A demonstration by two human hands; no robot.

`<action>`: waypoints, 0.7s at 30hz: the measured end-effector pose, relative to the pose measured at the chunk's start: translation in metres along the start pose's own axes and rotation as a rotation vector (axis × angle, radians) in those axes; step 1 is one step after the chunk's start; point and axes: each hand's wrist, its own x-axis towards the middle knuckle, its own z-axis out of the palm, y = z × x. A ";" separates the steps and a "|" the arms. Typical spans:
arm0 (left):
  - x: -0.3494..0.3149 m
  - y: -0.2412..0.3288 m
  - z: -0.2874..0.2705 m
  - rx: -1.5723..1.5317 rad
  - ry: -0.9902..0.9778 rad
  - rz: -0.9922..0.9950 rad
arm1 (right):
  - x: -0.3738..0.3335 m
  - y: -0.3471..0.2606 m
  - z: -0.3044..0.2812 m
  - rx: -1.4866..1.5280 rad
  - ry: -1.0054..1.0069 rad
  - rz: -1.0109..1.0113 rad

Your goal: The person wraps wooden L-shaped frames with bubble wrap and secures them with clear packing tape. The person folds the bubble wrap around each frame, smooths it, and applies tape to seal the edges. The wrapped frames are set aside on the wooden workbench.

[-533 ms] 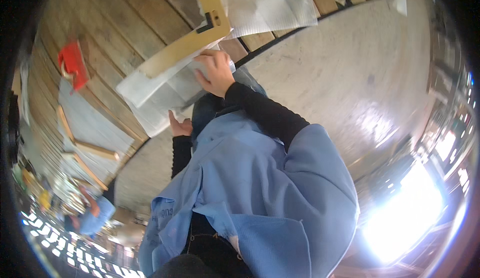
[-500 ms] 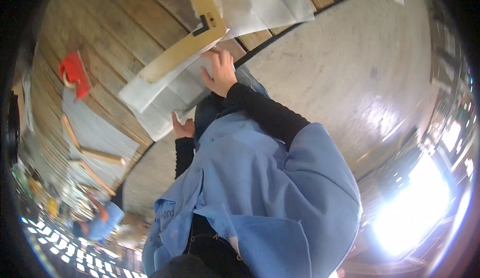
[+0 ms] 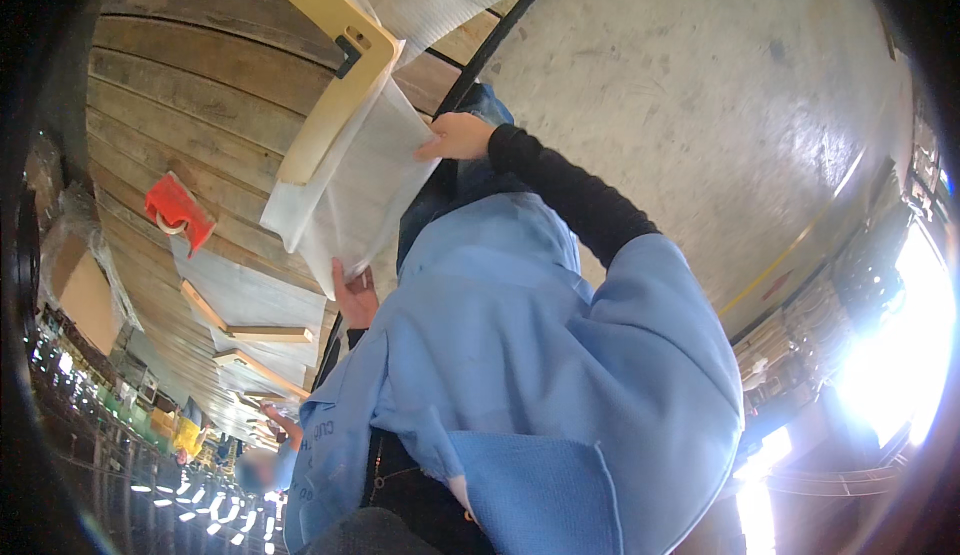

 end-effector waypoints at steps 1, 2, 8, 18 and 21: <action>-0.008 0.011 0.002 -0.050 -0.054 0.007 | -0.006 -0.002 -0.002 0.221 -0.071 -0.037; -0.011 0.017 0.000 -0.097 -0.110 0.013 | -0.011 -0.004 -0.003 0.297 -0.092 -0.087; 0.002 0.031 -0.039 0.913 -0.133 -0.251 | -0.039 -0.026 0.002 0.314 -0.002 0.002; 0.054 0.104 0.174 1.641 -0.516 1.452 | 0.032 -0.012 0.011 -0.050 0.877 -0.129; 0.086 0.074 0.234 1.779 -0.522 1.608 | 0.057 -0.032 0.028 0.069 0.908 -0.035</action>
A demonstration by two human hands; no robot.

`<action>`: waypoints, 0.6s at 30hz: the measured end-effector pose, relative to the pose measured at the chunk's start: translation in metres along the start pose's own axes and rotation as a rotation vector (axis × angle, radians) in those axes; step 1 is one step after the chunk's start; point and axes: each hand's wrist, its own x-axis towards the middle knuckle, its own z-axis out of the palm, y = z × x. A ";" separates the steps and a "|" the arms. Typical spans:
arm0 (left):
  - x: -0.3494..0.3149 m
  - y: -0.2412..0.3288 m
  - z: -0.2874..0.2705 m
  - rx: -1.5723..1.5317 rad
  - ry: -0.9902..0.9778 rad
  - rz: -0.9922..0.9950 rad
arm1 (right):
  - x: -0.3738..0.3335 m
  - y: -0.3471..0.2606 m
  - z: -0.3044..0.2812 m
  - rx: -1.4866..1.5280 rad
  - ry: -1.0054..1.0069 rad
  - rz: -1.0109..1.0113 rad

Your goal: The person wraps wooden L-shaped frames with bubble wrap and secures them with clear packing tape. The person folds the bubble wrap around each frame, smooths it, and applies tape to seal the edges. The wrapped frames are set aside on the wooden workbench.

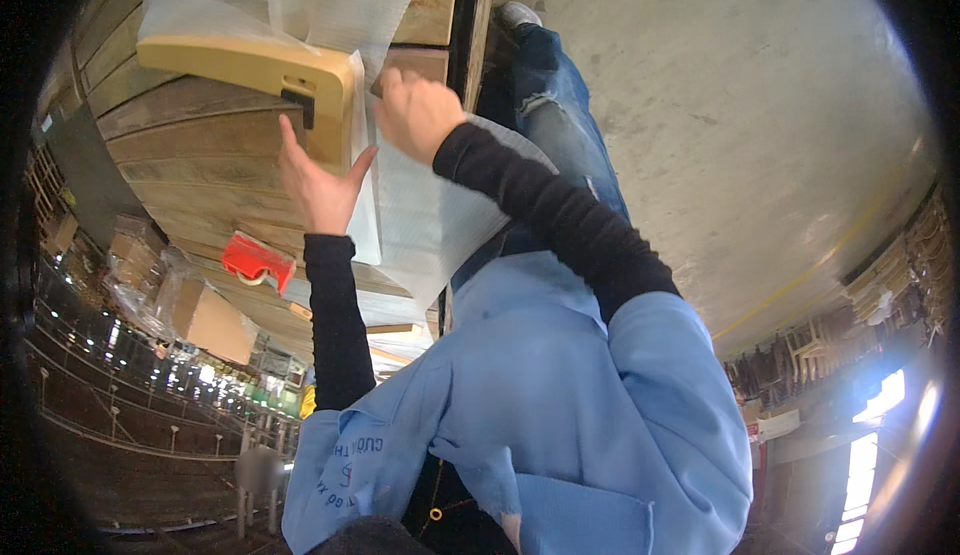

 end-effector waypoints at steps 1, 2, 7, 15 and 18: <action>0.010 0.002 0.011 0.017 -0.033 -0.037 | -0.002 -0.005 0.003 -0.014 -0.041 0.048; 0.017 0.002 0.020 0.027 -0.068 -0.076 | -0.004 -0.007 0.007 0.000 -0.043 0.041; 0.024 -0.005 0.041 -0.092 -0.099 -0.234 | 0.002 -0.006 0.017 0.068 -0.030 0.084; 0.026 -0.007 0.027 -0.212 -0.136 -0.283 | 0.010 0.003 0.010 0.219 0.084 0.141; 0.023 -0.011 0.019 -0.366 -0.086 -0.269 | 0.011 0.003 0.002 0.251 0.089 0.131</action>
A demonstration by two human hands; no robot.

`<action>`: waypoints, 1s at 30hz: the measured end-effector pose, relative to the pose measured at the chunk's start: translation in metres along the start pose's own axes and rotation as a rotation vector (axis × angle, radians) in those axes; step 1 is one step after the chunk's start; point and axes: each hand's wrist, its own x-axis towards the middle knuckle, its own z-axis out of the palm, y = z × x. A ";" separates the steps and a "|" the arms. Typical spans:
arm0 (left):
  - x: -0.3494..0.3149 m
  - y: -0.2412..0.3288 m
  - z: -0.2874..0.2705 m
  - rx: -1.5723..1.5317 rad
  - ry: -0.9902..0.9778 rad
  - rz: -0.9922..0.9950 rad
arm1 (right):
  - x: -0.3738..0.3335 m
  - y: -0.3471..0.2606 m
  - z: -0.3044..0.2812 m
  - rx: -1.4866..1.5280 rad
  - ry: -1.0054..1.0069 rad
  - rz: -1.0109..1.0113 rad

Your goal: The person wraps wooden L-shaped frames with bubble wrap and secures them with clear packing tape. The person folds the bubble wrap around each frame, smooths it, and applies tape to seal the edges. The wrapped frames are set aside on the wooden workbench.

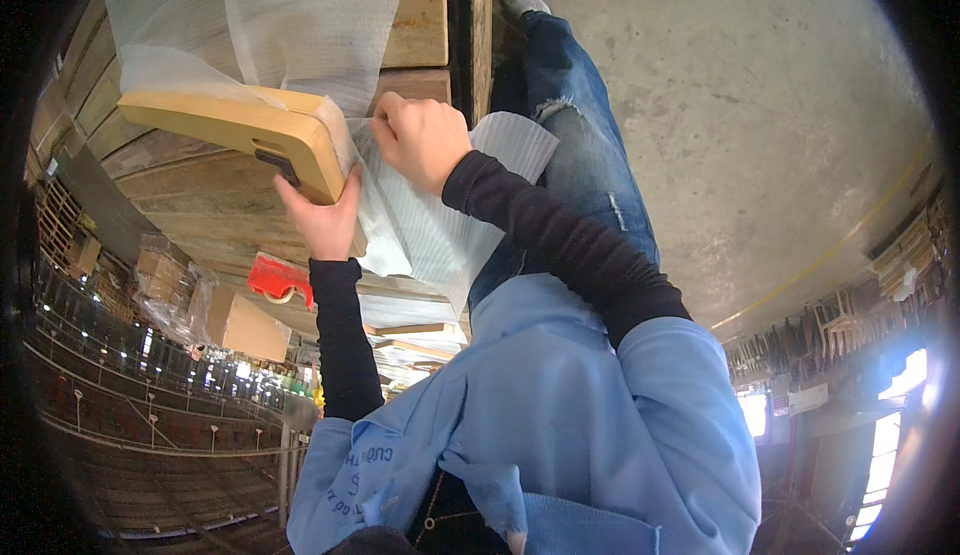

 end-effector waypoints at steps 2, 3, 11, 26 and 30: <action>-0.002 0.002 -0.005 -0.040 -0.001 0.022 | 0.003 -0.003 -0.004 0.019 0.002 -0.018; -0.003 0.001 -0.007 -0.044 -0.009 0.016 | 0.005 -0.005 -0.006 0.027 0.002 -0.028; -0.007 -0.016 -0.003 0.024 -0.012 0.053 | 0.014 -0.006 -0.002 0.229 -0.216 -0.021; -0.040 -0.018 -0.051 -0.277 -0.094 -0.070 | 0.021 -0.026 -0.009 0.691 -0.658 0.445; -0.040 -0.018 -0.045 -0.345 -0.080 -0.051 | -0.001 -0.041 -0.009 0.983 -0.449 0.401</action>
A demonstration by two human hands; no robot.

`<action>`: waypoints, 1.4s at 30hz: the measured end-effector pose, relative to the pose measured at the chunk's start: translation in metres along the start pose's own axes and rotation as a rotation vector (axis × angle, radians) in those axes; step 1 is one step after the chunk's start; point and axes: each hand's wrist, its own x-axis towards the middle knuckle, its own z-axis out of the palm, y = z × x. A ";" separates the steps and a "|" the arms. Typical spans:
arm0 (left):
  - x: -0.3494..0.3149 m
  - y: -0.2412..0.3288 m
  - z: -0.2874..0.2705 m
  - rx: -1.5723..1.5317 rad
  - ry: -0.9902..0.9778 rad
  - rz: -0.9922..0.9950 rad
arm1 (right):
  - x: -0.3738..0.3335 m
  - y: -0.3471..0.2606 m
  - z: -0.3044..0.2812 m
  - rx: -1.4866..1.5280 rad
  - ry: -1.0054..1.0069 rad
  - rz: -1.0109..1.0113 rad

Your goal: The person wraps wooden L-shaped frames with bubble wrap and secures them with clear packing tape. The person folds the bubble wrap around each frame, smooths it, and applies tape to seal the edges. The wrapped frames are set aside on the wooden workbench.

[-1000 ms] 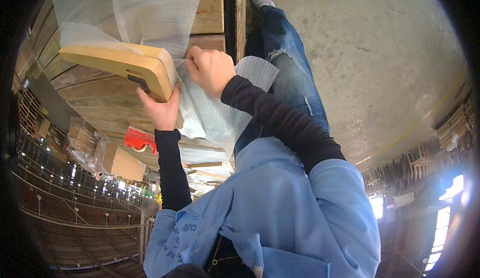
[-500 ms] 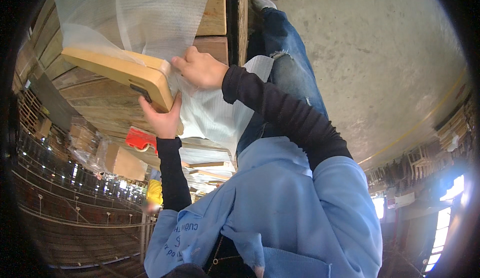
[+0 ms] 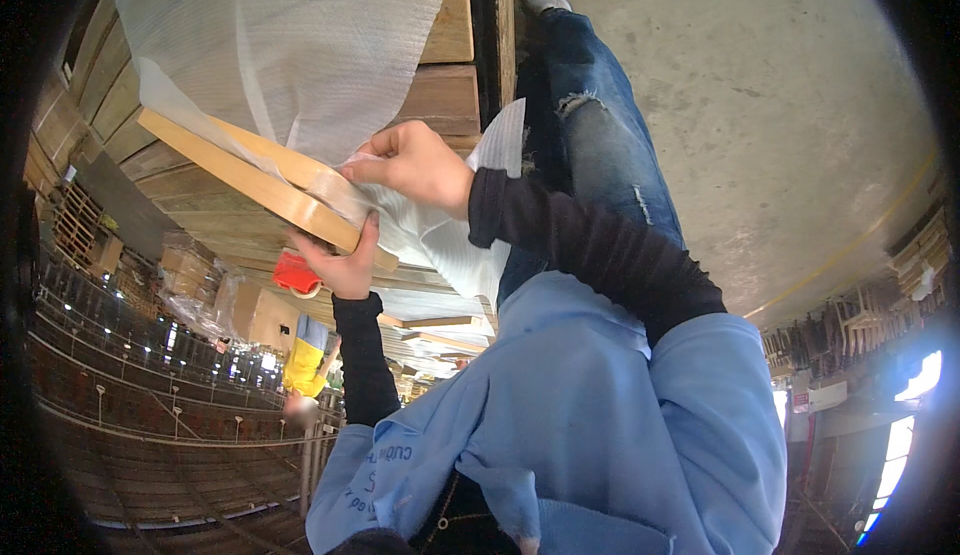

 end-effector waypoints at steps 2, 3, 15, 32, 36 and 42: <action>0.000 -0.001 0.003 -0.032 0.008 0.014 | -0.010 0.009 0.007 0.018 0.048 -0.075; 0.001 -0.002 0.005 -0.053 0.011 0.016 | -0.015 0.013 0.007 -0.028 0.066 -0.114; -0.017 -0.026 -0.005 -0.069 -0.005 0.078 | -0.021 -0.008 -0.007 -0.424 -0.086 0.014; 0.005 -0.014 0.021 0.332 -0.079 0.058 | 0.021 -0.022 -0.030 -0.077 -0.030 -0.021; 0.020 -0.020 0.049 0.562 -0.008 0.124 | 0.041 -0.006 -0.058 -0.425 0.001 -0.331; 0.011 -0.021 0.053 0.583 0.000 0.079 | -0.032 -0.027 -0.035 -0.756 0.420 -0.483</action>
